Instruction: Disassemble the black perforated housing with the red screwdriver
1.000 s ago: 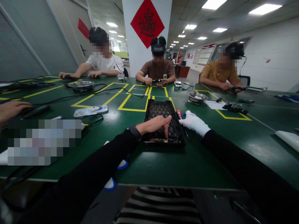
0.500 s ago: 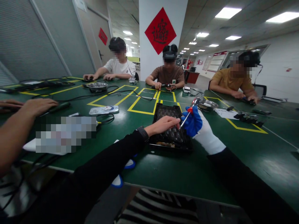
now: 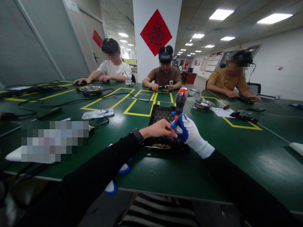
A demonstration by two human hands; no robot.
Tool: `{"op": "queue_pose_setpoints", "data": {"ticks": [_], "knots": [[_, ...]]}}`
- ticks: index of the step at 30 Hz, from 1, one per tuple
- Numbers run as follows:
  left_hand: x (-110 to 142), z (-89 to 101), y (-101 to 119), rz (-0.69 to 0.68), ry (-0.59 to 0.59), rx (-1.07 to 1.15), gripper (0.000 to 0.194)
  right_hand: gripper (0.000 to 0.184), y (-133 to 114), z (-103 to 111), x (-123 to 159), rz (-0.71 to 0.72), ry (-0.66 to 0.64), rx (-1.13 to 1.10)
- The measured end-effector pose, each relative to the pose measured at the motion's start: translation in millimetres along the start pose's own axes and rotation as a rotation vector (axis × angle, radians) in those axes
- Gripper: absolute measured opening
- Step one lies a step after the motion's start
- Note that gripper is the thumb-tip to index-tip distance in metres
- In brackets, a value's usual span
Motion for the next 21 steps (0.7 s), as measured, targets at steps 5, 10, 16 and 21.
{"op": "queue_pose_setpoints", "data": {"ticks": [5, 10, 16, 21], "knots": [[0.1, 0.8, 1.5, 0.02, 0.013, -0.029, 0.03, 0.054, -10.6, 5.0, 3.4, 0.26, -0.07, 0.211], [1.6, 0.7, 4.5, 0.011, 0.023, -0.049, 0.029, 0.033, -3.6, 0.7, 2.5, -0.002, 0.046, -0.131], [3.1, 3.0, 5.8, 0.034, 0.043, -0.057, 0.032, 0.035, 0.5, -5.7, 1.7, -0.1, 0.075, -0.359], [1.7, 8.0, 4.2, 0.022, 0.078, -0.044, 0.032, 0.042, -5.4, -1.1, 2.4, -0.051, 0.054, -0.356]]}}
Point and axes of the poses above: each hand's wrist, its own x-axis away from the middle knuckle, its own z-axis out of the back of the hand, y = z × x, the point moved 5 cm from there along -x, towards the middle knuckle
